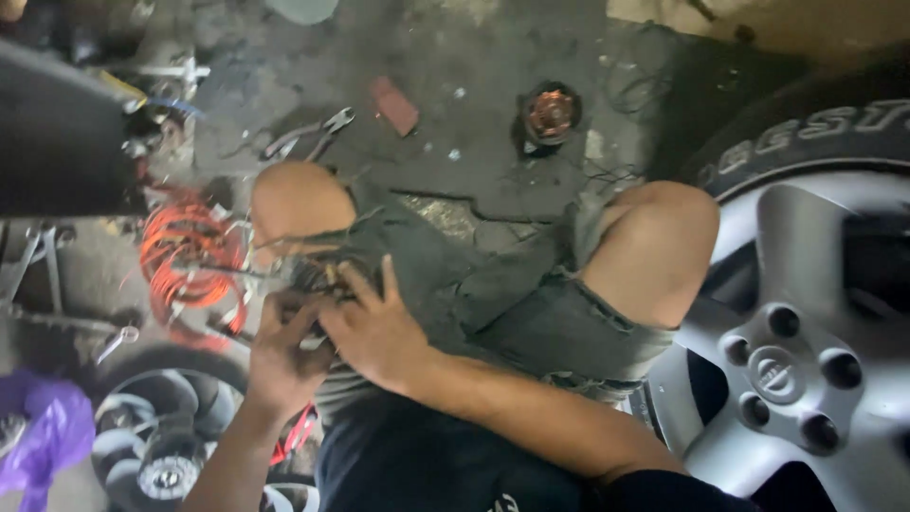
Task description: Assembling the internal brush and wiring components of an electric motor, likely for a vehicle cooling fan.
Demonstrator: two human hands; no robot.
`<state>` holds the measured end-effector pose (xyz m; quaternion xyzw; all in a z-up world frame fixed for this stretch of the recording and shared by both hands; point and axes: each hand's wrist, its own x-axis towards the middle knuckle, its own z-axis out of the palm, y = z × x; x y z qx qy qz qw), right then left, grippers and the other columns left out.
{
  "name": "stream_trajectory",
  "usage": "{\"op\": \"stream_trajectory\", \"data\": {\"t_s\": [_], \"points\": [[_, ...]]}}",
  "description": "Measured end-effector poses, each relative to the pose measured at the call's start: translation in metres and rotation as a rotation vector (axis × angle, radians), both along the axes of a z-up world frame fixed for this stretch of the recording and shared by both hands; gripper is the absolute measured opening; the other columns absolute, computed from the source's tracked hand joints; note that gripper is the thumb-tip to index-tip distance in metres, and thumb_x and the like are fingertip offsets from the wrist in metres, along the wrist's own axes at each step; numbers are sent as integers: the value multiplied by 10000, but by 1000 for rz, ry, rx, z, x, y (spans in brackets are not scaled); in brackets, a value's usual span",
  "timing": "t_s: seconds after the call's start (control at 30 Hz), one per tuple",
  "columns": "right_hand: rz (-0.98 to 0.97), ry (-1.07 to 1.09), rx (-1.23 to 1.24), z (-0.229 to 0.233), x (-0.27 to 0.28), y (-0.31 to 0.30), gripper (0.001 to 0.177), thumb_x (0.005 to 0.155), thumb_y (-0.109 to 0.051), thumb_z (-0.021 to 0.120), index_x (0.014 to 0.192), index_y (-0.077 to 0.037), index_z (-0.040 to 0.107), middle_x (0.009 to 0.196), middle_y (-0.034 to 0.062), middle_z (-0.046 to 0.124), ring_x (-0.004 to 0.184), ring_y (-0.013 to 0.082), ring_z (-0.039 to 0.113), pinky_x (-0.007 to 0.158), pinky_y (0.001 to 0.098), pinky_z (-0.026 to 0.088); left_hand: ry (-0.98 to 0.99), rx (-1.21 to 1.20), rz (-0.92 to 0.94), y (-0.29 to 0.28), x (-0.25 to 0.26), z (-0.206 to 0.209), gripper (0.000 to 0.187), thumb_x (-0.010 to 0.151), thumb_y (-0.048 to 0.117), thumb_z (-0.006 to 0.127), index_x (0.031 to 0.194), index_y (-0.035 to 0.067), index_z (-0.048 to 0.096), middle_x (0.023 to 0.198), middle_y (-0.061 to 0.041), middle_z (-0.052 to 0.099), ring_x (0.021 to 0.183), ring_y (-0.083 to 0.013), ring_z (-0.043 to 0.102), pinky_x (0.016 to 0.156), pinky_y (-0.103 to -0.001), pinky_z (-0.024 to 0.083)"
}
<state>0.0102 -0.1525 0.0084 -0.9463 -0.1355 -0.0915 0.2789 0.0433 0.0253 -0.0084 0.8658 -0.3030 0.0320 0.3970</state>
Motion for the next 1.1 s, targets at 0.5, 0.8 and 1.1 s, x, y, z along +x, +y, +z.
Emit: {"op": "stream_trajectory", "data": {"t_s": [0.5, 0.8, 1.1], "points": [[-19, -179, -22, -10, 0, -2, 73, 937, -129, 634, 988, -87, 601, 793, 97, 563, 1092, 315, 618, 1178, 794, 223, 276, 122, 213, -10, -8, 6, 638, 584, 6, 807, 1203, 138, 732, 1151, -80, 612, 840, -196, 619, 707, -299, 534], [-16, -179, 37, -11, -2, -8, 189, 945, -116, 624, 1124, -59, 632, 881, 101, 571, 1234, 347, 593, 1157, 823, 196, 296, 71, 182, -6, -6, -8, 625, 588, -20, 787, 1186, 156, 748, 1117, -70, 609, 748, -161, 584, 643, -258, 521], [-20, -187, 121, -5, 6, -10, 263, 979, -115, 604, 1228, -31, 622, 846, 113, 536, 981, 310, 580, 1169, 765, 242, 203, 191, 195, 38, 3, -97, 645, 516, 128, 893, 1146, 183, 761, 1044, -66, 611, 725, -176, 607, 602, -274, 536]]}}
